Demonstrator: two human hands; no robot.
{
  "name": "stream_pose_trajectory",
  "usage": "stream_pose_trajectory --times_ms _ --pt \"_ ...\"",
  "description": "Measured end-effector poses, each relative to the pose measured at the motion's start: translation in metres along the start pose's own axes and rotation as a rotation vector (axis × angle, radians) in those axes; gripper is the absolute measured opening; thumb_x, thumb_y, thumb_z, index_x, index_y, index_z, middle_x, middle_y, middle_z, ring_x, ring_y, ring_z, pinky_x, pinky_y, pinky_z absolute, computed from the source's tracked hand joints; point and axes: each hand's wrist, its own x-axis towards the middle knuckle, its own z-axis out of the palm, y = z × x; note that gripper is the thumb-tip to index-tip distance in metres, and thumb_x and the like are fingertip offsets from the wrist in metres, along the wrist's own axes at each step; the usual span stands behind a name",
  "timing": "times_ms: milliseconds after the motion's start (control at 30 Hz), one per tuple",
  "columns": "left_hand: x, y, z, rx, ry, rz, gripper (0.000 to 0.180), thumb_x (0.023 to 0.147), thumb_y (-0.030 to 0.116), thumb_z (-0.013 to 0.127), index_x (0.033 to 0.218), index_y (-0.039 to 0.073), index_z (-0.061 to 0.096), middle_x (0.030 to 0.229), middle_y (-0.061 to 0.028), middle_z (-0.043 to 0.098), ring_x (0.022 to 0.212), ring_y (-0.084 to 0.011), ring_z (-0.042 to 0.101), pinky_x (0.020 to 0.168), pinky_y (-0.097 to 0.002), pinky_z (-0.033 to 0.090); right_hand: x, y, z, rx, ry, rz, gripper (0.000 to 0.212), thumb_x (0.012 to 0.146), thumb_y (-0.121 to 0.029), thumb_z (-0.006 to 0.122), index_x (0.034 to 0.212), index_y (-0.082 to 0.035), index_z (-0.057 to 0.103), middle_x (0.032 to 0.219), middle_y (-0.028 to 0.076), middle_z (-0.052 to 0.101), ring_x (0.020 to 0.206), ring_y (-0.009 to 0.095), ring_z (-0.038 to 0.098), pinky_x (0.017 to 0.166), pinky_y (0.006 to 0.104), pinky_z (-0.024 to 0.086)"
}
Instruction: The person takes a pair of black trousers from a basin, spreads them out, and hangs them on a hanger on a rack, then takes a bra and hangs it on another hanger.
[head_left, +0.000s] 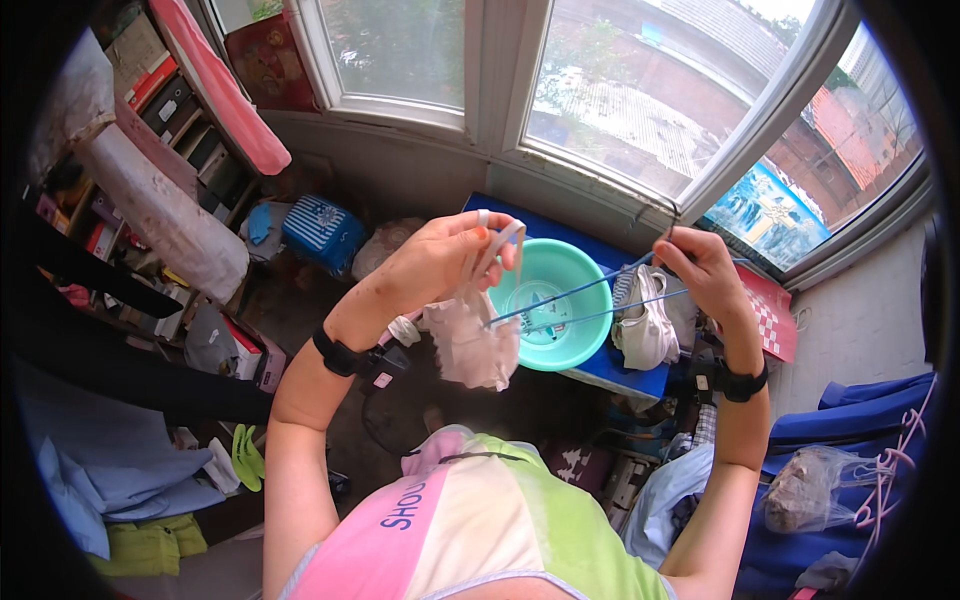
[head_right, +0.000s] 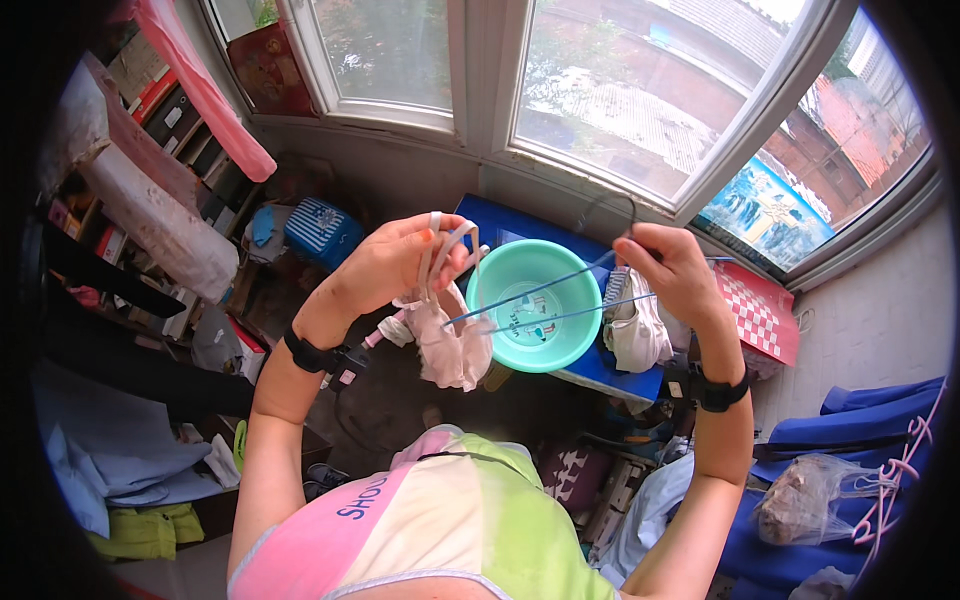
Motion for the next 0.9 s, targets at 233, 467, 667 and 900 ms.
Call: stream_pose_trajectory --times_ms 233,467,667,900 --pt "-0.015 0.000 -0.024 -0.047 0.050 0.014 0.029 0.100 0.011 0.042 0.124 -0.004 0.044 0.098 -0.0131 0.064 0.083 -0.0162 0.066 0.079 -0.0289 0.054 -0.036 0.015 -0.022 -0.138 0.243 0.085 0.032 0.096 -0.023 0.057 0.076 0.002 0.059 0.063 0.000 0.054 0.059 0.009 0.048 0.053 0.0251 0.039" --pt "-0.017 0.002 -0.021 0.061 0.049 0.023 0.035 0.100 0.014 0.044 0.130 -0.003 0.044 0.107 -0.0185 0.065 0.094 -0.0239 0.067 0.088 -0.0354 0.054 0.006 0.004 0.082 0.944 0.015 0.278 0.032 0.101 -0.033 0.047 0.090 -0.004 0.056 0.073 0.002 0.054 0.054 0.010 0.049 0.074 0.0330 0.057" --pt "-0.032 0.005 -0.012 0.167 0.051 -0.065 0.037 0.100 0.016 0.045 0.132 -0.003 0.045 0.109 -0.0181 0.065 0.097 -0.0241 0.067 0.090 -0.0359 0.052 0.070 -0.030 0.148 1.391 -0.287 0.133 0.032 0.103 -0.034 0.042 0.086 -0.008 0.049 0.072 0.004 0.052 0.056 0.013 0.049 0.074 0.0306 0.048" --pt "-0.088 0.019 -0.033 0.304 0.287 -0.059 0.034 0.100 0.012 0.036 0.126 -0.003 0.053 0.106 -0.0149 0.066 0.100 -0.0247 0.067 0.082 -0.0327 0.056 0.064 -0.026 0.143 1.179 -0.162 0.107 0.033 0.102 -0.034 0.043 0.080 -0.008 0.047 0.068 0.002 0.049 0.054 0.011 0.043 0.089 0.0391 0.048"
